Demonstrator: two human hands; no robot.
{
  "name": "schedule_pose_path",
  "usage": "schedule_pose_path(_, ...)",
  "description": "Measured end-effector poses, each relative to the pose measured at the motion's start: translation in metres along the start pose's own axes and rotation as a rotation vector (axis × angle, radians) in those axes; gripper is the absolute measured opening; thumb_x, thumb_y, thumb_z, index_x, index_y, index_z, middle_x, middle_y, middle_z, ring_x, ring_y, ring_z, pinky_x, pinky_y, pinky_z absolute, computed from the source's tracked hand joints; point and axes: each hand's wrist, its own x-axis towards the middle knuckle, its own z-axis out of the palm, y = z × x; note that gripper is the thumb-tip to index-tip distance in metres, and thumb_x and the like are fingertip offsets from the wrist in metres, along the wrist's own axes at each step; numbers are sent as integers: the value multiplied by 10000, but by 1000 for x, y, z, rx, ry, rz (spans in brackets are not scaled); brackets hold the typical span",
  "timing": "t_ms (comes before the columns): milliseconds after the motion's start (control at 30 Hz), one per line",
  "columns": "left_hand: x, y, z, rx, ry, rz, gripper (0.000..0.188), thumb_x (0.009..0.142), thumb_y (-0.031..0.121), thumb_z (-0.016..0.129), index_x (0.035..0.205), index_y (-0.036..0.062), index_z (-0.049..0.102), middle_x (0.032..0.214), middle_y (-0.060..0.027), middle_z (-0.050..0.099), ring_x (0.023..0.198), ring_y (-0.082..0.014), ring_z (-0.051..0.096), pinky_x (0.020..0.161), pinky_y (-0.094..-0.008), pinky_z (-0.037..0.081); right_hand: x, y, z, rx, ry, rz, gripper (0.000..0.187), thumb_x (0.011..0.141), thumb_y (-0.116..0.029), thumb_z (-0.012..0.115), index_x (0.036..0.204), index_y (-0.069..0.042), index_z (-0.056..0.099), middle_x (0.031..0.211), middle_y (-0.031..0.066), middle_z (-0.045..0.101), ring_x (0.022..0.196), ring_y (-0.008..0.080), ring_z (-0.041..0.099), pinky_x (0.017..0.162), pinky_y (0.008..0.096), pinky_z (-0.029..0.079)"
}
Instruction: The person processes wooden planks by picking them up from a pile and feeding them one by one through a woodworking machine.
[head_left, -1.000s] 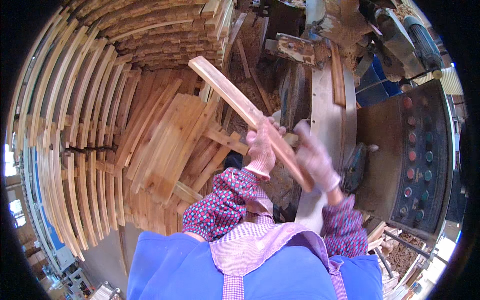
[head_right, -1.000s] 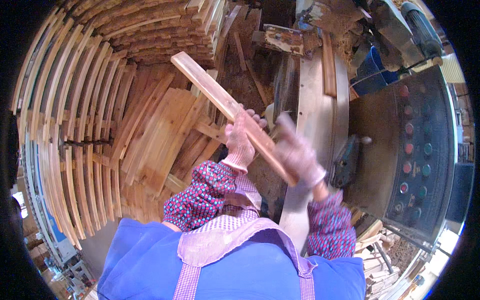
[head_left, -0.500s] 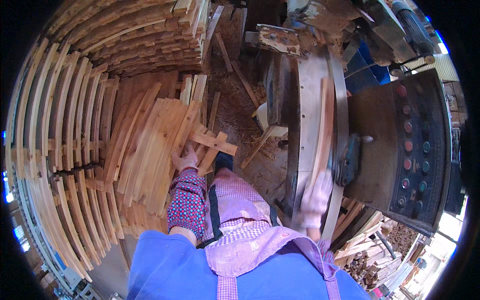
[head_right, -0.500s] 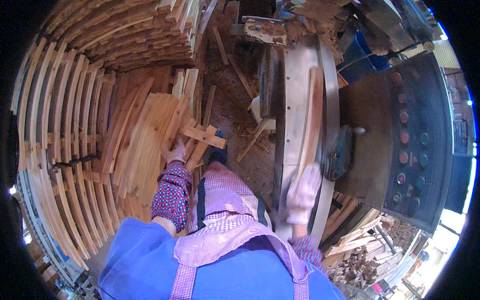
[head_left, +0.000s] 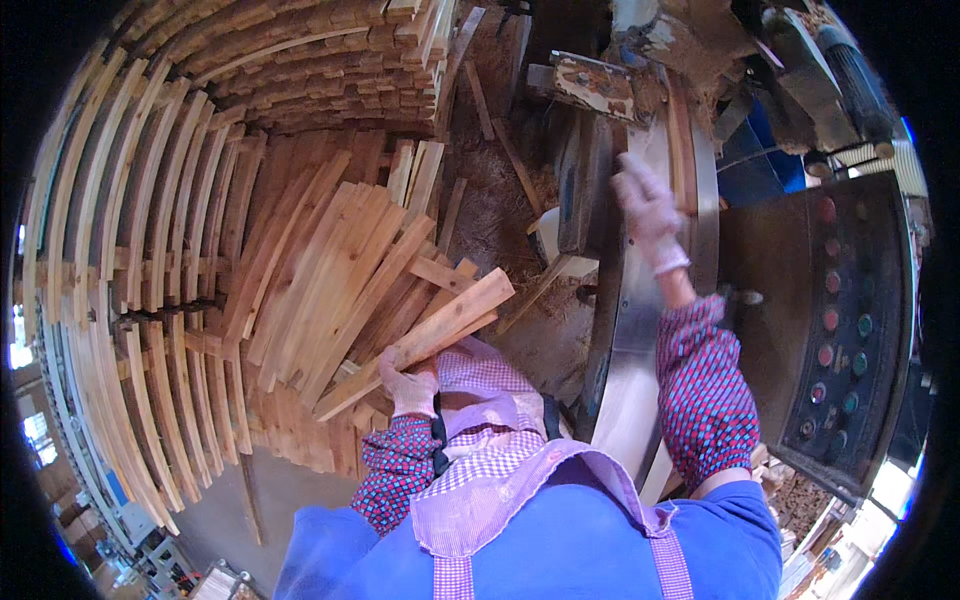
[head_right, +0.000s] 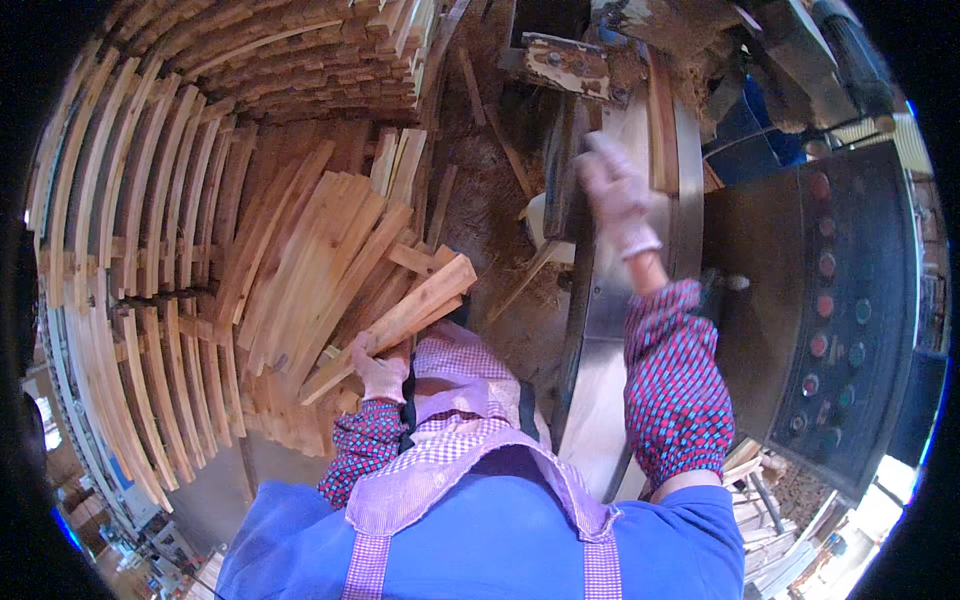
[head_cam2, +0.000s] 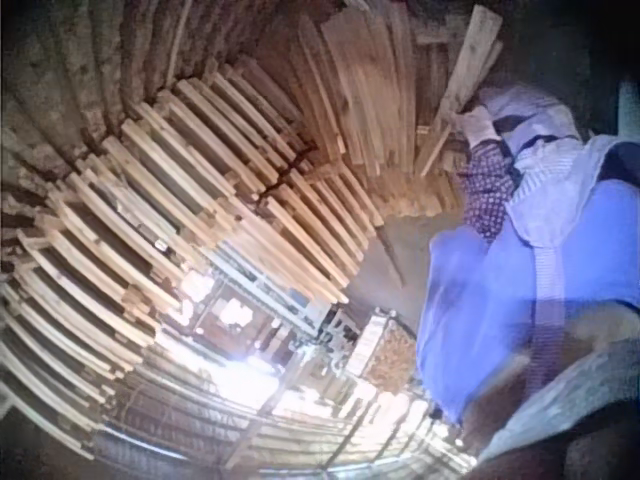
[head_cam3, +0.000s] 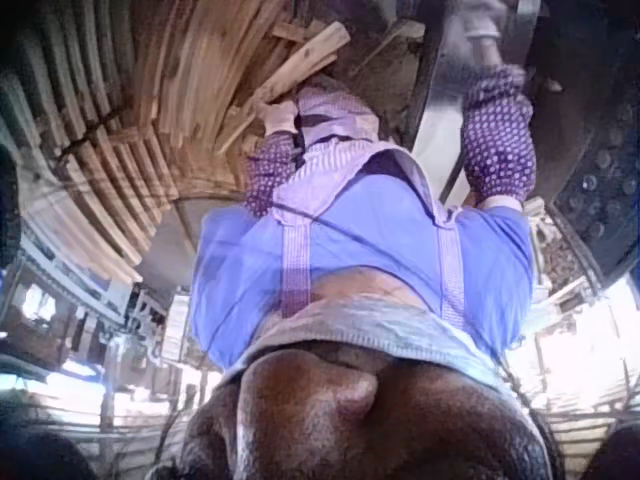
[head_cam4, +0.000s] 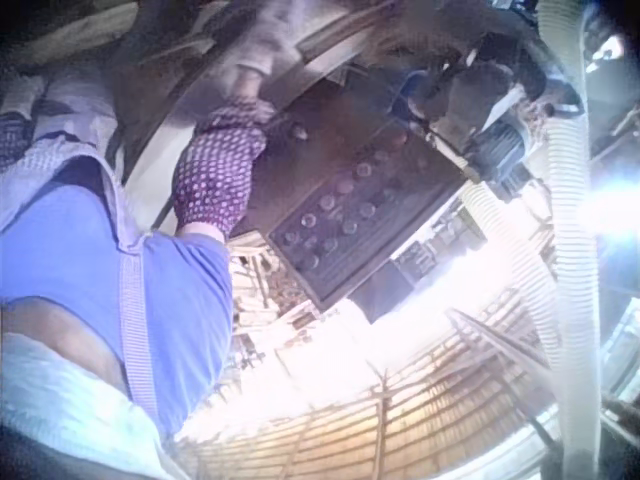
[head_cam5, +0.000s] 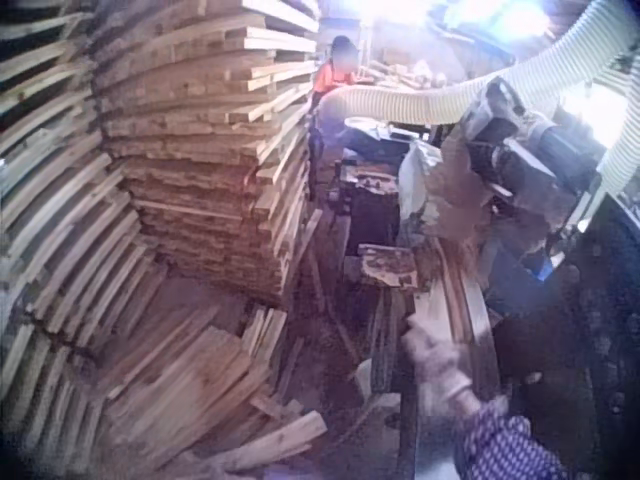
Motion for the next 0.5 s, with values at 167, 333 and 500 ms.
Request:
schedule_pose_path(167, -54, -1, 5, 96, 32, -47, 347, 750, 231, 677, 1050, 72, 606, 1053, -91, 647, 983, -275, 643, 879, -441, 550, -97, -200, 14, -432, -621, -588, 677, 746, -450, 709, 1285, -80, 535, 1226, 152, 594, 1157, 309, 567, 1048, 449, 392)
schedule_pose_path(333, -112, 4, -14, 257, 13, -264, 374, 791, 244, 669, 1108, 67, 580, 1106, -117, 628, 1049, -304, 611, 964, -473, 500, -163, -211, -18, -555, -1121, -332, 630, 760, -508, 693, 1244, -129, 556, 1082, 104, 633, 983, 303, 633, 860, 453, 483)
schedule_pose_path(500, -151, 3, -12, 417, -102, -181, 350, 835, 207, 701, 1115, 60, 550, 1070, -107, 605, 1012, -268, 614, 920, -453, 535, -201, -222, -45, -211, -1298, 81, 743, 831, -489, 675, 1413, -79, 461, 1199, 206, 626, 1059, 366, 626, 880, 412, 504)
